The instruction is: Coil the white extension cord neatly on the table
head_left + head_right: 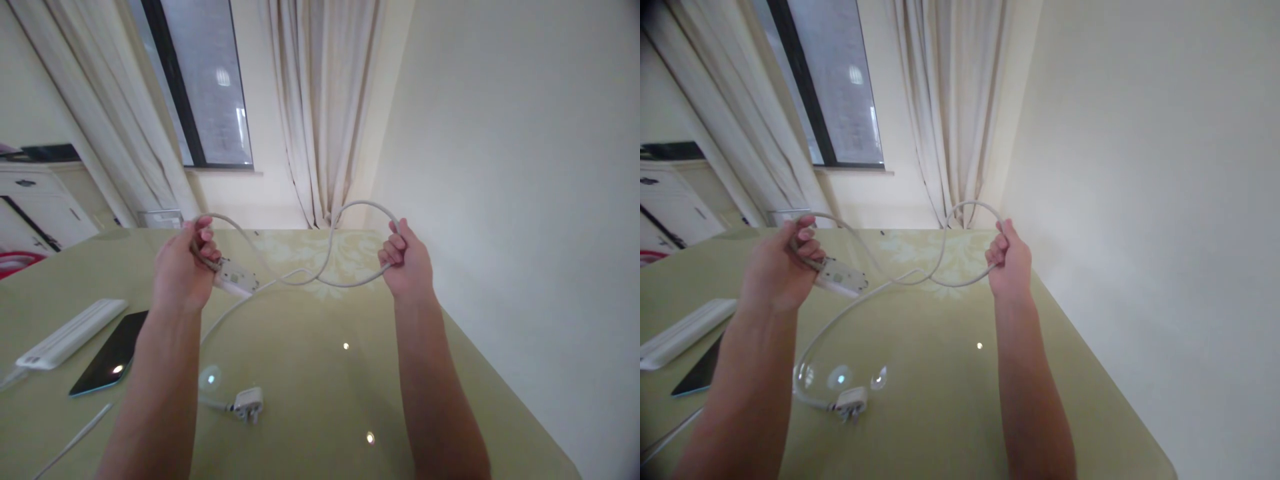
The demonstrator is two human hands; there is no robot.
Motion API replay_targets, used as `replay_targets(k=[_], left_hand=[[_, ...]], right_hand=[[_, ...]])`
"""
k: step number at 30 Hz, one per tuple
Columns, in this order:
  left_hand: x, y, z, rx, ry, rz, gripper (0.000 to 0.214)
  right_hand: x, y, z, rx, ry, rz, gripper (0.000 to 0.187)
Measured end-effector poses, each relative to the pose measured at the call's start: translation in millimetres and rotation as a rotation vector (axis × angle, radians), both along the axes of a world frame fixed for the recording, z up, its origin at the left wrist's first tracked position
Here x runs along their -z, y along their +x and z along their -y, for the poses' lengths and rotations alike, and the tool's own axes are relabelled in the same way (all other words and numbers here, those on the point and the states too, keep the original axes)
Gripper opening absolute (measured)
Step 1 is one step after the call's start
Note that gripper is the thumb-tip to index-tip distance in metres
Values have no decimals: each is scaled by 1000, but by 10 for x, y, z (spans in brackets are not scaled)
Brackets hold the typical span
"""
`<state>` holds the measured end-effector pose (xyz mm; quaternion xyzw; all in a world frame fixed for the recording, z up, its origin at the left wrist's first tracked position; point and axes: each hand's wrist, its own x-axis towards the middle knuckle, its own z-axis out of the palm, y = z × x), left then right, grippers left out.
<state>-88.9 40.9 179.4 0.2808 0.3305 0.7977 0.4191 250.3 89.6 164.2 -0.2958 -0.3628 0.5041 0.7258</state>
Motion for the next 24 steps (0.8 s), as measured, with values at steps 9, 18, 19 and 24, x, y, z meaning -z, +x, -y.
replay_targets(k=[9,18,19,24], left_hand=[[46,297,31,-305,325,-83,18],[85,612,224,137,166,-632,34],[81,609,248,191,141,-706,37],[32,575,347,488,81,-1154,48]], right_hand=[[50,-179,-23,-32,162,-283,10],[-64,-475,224,-115,261,105,36],[-58,-478,219,-110,250,135,36],[-23,-476,195,-127,245,249,41]])
